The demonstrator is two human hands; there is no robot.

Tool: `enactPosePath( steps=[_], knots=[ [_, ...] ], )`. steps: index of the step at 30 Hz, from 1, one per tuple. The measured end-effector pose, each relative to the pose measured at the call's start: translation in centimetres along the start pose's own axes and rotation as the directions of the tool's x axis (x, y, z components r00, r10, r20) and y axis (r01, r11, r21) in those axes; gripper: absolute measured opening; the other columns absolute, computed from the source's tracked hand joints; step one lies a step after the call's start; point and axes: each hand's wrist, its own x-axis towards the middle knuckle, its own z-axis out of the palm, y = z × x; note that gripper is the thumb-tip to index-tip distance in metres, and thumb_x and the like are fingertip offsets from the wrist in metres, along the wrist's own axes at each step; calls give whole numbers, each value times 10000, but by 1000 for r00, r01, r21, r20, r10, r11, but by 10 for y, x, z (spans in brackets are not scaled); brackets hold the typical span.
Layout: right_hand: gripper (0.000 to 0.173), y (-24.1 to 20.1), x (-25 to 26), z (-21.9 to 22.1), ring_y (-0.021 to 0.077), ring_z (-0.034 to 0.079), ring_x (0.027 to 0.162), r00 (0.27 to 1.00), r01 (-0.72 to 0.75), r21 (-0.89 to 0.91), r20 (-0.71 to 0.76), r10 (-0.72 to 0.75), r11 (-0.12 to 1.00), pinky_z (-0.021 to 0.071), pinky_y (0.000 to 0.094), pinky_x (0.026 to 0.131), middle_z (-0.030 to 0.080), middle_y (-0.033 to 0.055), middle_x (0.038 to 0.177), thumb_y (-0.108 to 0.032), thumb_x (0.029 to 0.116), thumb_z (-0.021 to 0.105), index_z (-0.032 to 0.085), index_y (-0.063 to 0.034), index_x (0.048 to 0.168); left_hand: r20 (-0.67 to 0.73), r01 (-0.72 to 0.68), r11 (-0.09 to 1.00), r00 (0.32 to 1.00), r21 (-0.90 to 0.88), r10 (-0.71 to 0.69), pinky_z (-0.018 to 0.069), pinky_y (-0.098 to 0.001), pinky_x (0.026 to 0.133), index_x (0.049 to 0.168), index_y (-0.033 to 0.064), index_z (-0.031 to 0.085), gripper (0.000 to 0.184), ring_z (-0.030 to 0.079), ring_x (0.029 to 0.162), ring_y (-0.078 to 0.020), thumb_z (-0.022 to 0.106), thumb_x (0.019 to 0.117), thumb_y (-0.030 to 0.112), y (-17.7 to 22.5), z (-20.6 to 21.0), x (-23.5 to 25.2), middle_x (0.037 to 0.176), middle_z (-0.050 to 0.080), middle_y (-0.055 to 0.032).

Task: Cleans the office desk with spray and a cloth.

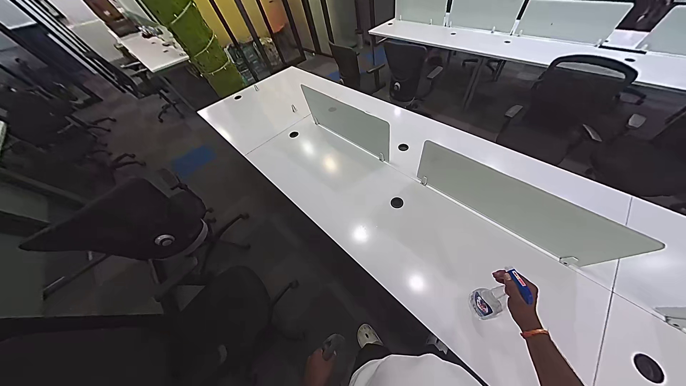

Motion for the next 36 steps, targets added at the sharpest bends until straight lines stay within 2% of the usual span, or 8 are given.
enactPosePath(
  steps=[4, 10, 14, 20, 23, 28, 32, 36],
  knots=[
    [312, -23, -6, 70, 23, 697, 785, 999, -13, 50, 46, 11, 999, 580, 210, 745, 748, -24, 866, -264, 971, 508, 698, -19, 949, -6, -38, 999, 999, -33, 38, 507, -561, 1020, 1212, -2, 679, 473, 665, 1151, -376, 718, 931, 375, -38, -31, 28, 1180, 699, -235],
    [300, -43, 5, 164, 12, 672, 777, 982, 11, 30, 190, -17, 999, 556, 196, 726, 733, -16, 874, -272, 976, 529, 689, -18, 988, -147, -29, 981, 989, -190, 1, 462, -583, 1072, 1347, -39, 592, 550, 613, 1233, -422, 724, 941, 308, -80, -87, 32, 1283, 646, -282],
    [224, -48, 20, 217, -18, 619, 689, 968, 9, 1, 252, -9, 1000, 525, 188, 677, 677, -62, 751, -221, 960, 550, 681, -65, 865, -181, -21, 980, 983, -199, -15, 467, -581, 1061, 1306, -38, 618, 523, 630, 1208, -412, 731, 933, 311, -96, -98, 39, 1244, 667, -273],
    [350, -27, 36, 278, 135, 607, 689, 926, 42, -202, 377, 38, 979, 508, 341, 662, 617, 49, 725, -365, 937, 591, 680, -46, 825, -130, 51, 989, 989, -139, -69, 468, -578, 1063, 1312, -33, 623, 524, 640, 1203, -403, 726, 938, 320, -83, -119, 50, 1234, 678, -268],
    [335, -10, 49, 298, 126, 619, 773, 892, 58, -135, 452, 9, 989, 519, 313, 713, 651, 68, 819, -355, 939, 606, 709, -38, 906, -109, 72, 987, 990, -145, -88, 457, -581, 1079, 1342, -40, 601, 542, 627, 1222, -406, 722, 939, 301, -79, -131, 66, 1264, 661, -278],
    [376, 11, 63, 331, 210, 591, 753, 811, 124, -167, 585, -3, 978, 478, 409, 725, 587, 79, 736, -402, 932, 605, 655, -67, 768, -66, 157, 984, 984, -90, -163, 445, -578, 1091, 1357, -41, 581, 553, 601, 1261, -403, 716, 943, 300, -74, -159, 89, 1310, 634, -279],
    [285, 18, 67, 347, 190, 619, 861, 717, 108, -20, 694, -64, 994, 508, 364, 795, 645, 92, 854, -349, 948, 652, 705, -70, 921, -112, 168, 986, 979, -20, -169, 439, -562, 1108, 1348, -29, 601, 560, 602, 1273, -383, 722, 938, 332, -46, -185, 109, 1313, 643, -260],
    [350, 19, 68, 349, 208, 597, 759, 794, 90, -116, 609, -1, 989, 474, 405, 720, 594, 71, 737, -401, 938, 615, 663, -85, 796, -110, 121, 992, 987, 36, -117, 463, -584, 1077, 1351, 19, 617, 560, 619, 1239, -390, 718, 931, 375, -18, -206, 140, 1286, 662, -240]
  ],
)
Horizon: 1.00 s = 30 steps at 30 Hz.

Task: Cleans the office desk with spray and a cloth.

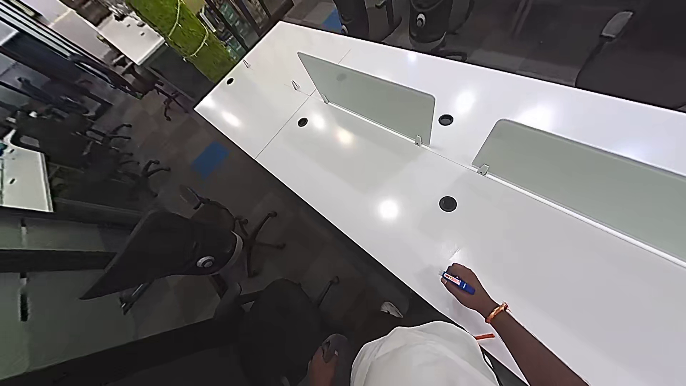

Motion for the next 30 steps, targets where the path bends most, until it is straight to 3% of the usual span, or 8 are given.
enactPosePath(
  steps=[2, 7, 11, 14, 18, 22, 24, 30],
  knots=[
    [368, -3, 3, -7, 207, 602, 756, 994, -102, -44, -48, 100, 994, 476, 410, 721, 598, 69, 731, -403, 940, 593, 668, -78, 784, 17, -55, 998, 998, 27, 54, 477, -578, 1058, 1343, 20, 622, 552, 640, 1202, -387, 726, 931, 373, 20, -12, 14, 1245, 680, -238],
    [330, 10, 10, -31, 86, 637, 794, 916, -189, 114, -337, 217, 975, 538, 276, 744, 681, 54, 852, -335, 963, 588, 717, -31, 958, 39, -178, 982, 984, 63, 176, 505, -569, 1017, 1291, 16, 645, 511, 675, 1129, -367, 727, 925, 364, 68, -40, 51, 1170, 707, -220],
    [338, 8, 31, -52, 88, 583, 616, 821, -315, 46, -488, 297, 948, 492, 309, 605, 587, 12, 657, -325, 957, 567, 646, -46, 783, 59, -217, 974, 975, 63, 213, 492, -574, 1035, 1300, 26, 644, 513, 662, 1160, -364, 721, 927, 369, 87, -49, 75, 1200, 700, -214],
    [356, -2, 48, -57, 136, 589, 649, 780, -378, -20, -545, 307, 926, 489, 359, 624, 589, 49, 687, -345, 966, 560, 649, -32, 822, 78, -243, 968, 968, 61, 238, 496, -576, 1030, 1290, 26, 648, 505, 665, 1158, -363, 727, 922, 362, 91, -53, 100, 1197, 702, -213],
    [279, -11, 63, -51, 16, 572, 671, 740, -251, 47, -635, 223, 967, 493, 194, 639, 621, 10, 763, -254, 983, 566, 666, 6, 964, 136, -251, 964, 962, 85, 238, 496, -567, 1040, 1308, 44, 643, 510, 659, 1179, -357, 716, 926, 375, 81, -55, 131, 1220, 697, -205],
    [320, -17, 85, -35, 71, 575, 614, 653, -352, 4, -715, 249, 936, 496, 289, 622, 590, 14, 663, -263, 967, 527, 650, -11, 813, 172, -255, 963, 956, 88, 238, 492, -580, 1036, 1315, 45, 639, 505, 659, 1180, -365, 713, 931, 364, 67, -68, 157, 1225, 697, -208],
    [324, -25, 98, -23, 58, 560, 580, 670, -361, 9, -693, 266, 933, 493, 282, 596, 565, -14, 629, -274, 968, 522, 644, -38, 782, 173, -241, 968, 959, 74, 226, 494, -581, 1033, 1310, 34, 640, 505, 659, 1178, -372, 720, 930, 357, 58, -78, 171, 1219, 696, -217],
    [237, -59, 128, 25, 10, 591, 696, 868, -223, 70, -440, 230, 972, 509, 212, 677, 638, -25, 760, -230, 966, 550, 671, -35, 905, 168, -202, 979, 967, 28, 194, 482, -592, 1043, 1311, 16, 637, 499, 649, 1189, -388, 733, 930, 324, 37, -102, 207, 1235, 686, -232]
  ],
)
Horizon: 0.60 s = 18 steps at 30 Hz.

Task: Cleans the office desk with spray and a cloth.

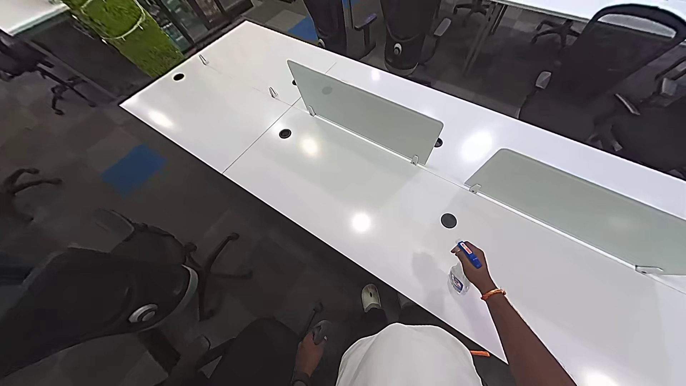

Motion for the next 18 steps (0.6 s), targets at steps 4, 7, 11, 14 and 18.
enactPosePath(
  steps=[4, 7, 11, 14, 18],
  knots=[
    [239, -13, -20, 35, 15, 596, 684, 999, 13, 9, 46, -14, 1000, 512, 217, 676, 631, -25, 732, -221, 946, 545, 672, -40, 854, 38, 26, 999, 999, 21, -27, 505, -587, 1013, 1299, 16, 636, 500, 667, 1153, -385, 726, 938, 351, -19, -9, 21, 1198, 697, -230],
    [308, -17, -44, 54, 129, 618, 671, 996, 51, -148, 79, -39, 988, 523, 335, 665, 614, 42, 694, -282, 928, 561, 664, -34, 779, 51, 14, 999, 999, 48, -16, 508, -585, 1008, 1273, 19, 653, 491, 670, 1145, -382, 733, 928, 359, -27, -12, 36, 1191, 700, -229],
    [328, -18, -76, 64, 196, 602, 786, 971, 135, -193, 221, -91, 972, 492, 375, 738, 608, 86, 785, -361, 922, 611, 672, -57, 815, 97, -14, 997, 995, 81, 6, 479, -574, 1057, 1318, 23, 631, 529, 635, 1220, -375, 714, 941, 385, -22, -17, 55, 1270, 670, -229],
    [300, -11, -93, 63, 163, 587, 816, 964, 150, -143, 242, -113, 978, 496, 327, 747, 597, 70, 822, -351, 936, 631, 670, -65, 853, 115, -42, 996, 993, 75, 33, 464, -578, 1074, 1343, 17, 612, 552, 617, 1248, -375, 713, 939, 380, -10, -26, 64, 1305, 653, -231],
    [394, -23, -107, 68, 261, 604, 772, 989, 15, -364, 144, 40, 931, 480, 459, 753, 587, 100, 734, -389, 926, 558, 649, -55, 739, 122, -90, 994, 989, 70, 81, 451, -565, 1094, 1353, 14, 603, 558, 600, 1272, -372, 705, 944, 380, 4, -35, 74, 1318, 644, -230]
  ],
)
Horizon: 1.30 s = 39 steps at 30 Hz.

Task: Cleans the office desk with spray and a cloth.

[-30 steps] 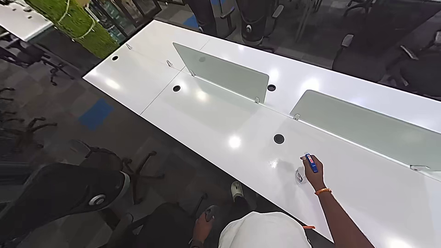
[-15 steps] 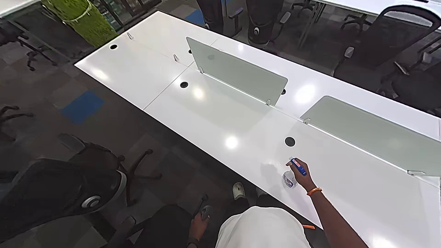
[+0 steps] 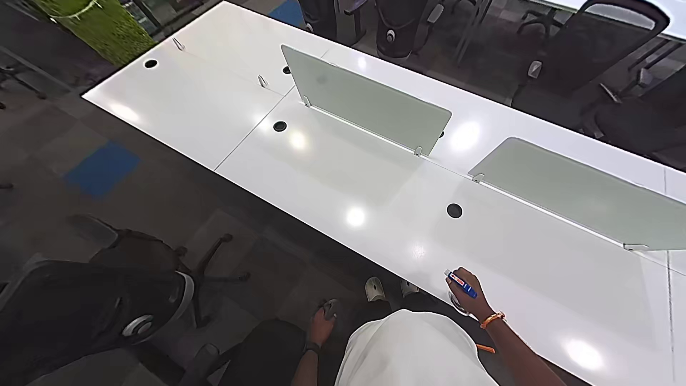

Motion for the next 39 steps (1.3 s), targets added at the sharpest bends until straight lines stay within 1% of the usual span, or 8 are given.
enactPosePath(
  steps=[5, 11, 17, 22, 27, 30, 34, 39],
  knots=[
    [281, -4, 2, 18, 165, 603, 886, 988, 100, 248, 88, -126, 964, 506, 336, 816, 631, 76, 890, -343, 945, 657, 702, -66, 929, 18, -33, 999, 999, -27, 33, 441, -554, 1108, 1358, 1, 595, 547, 595, 1279, -374, 707, 951, 350, 8, -10, 4, 1327, 635, -242],
    [394, -57, 30, 43, 262, 598, 769, 991, 129, -1, -18, -129, 992, 450, 463, 784, 584, 84, 708, -402, 941, 555, 633, -86, 720, 28, -47, 999, 998, -24, 48, 458, -562, 1089, 1343, 6, 607, 516, 623, 1240, -369, 712, 951, 325, -2, -15, 2, 1286, 658, -238],
    [293, -62, 47, 51, 159, 609, 900, 977, 197, 354, 6, -212, 914, 508, 339, 830, 643, 72, 898, -343, 957, 641, 721, -63, 928, 7, -1, 1000, 1000, -2, 1, 466, -572, 1076, 1341, 1, 606, 537, 615, 1244, -390, 714, 943, 344, -16, -17, -1, 1289, 654, -246],
    [394, -63, 34, 43, 250, 591, 790, 963, 236, 31, 124, -238, 971, 428, 445, 826, 580, 73, 703, -411, 949, 557, 622, -99, 717, 23, 26, 1000, 999, 13, -27, 464, -565, 1081, 1354, 4, 598, 563, 616, 1250, -381, 717, 941, 366, -28, -12, 0, 1297, 653, -241],
    [392, -35, -4, 20, 273, 622, 781, 969, 134, -128, 224, -103, 983, 455, 486, 794, 617, 85, 724, -443, 926, 572, 653, -98, 758, 64, 30, 999, 997, 25, -32, 472, -564, 1072, 1335, -3, 604, 552, 619, 1243, -382, 712, 944, 371, -28, 0, 5, 1294, 651, -245],
    [340, -9, -32, -1, 243, 623, 871, 986, 11, 18, 168, -14, 1000, 484, 455, 827, 650, 96, 857, -404, 950, 615, 712, -78, 931, 101, 11, 999, 995, 44, -16, 460, -563, 1089, 1363, 9, 591, 561, 614, 1259, -367, 699, 952, 374, -21, 8, 10, 1317, 645, -233],
    [385, 0, -54, -23, 264, 598, 793, 998, -65, -40, -1, 65, 997, 457, 472, 785, 586, 97, 746, -389, 939, 569, 648, -62, 752, 121, -22, 996, 993, 84, 12, 475, -575, 1062, 1331, 16, 618, 540, 629, 1225, -376, 705, 940, 379, -1, 15, 17, 1283, 661, -232],
    [356, 21, -64, -56, 165, 641, 772, 972, -113, 132, -191, 137, 985, 532, 365, 733, 657, 104, 814, -323, 947, 564, 686, 8, 894, 112, -97, 991, 990, 91, 86, 468, -566, 1079, 1375, 32, 592, 555, 623, 1245, -360, 692, 950, 373, 35, 12, 14, 1304, 655, -222]
  ],
)
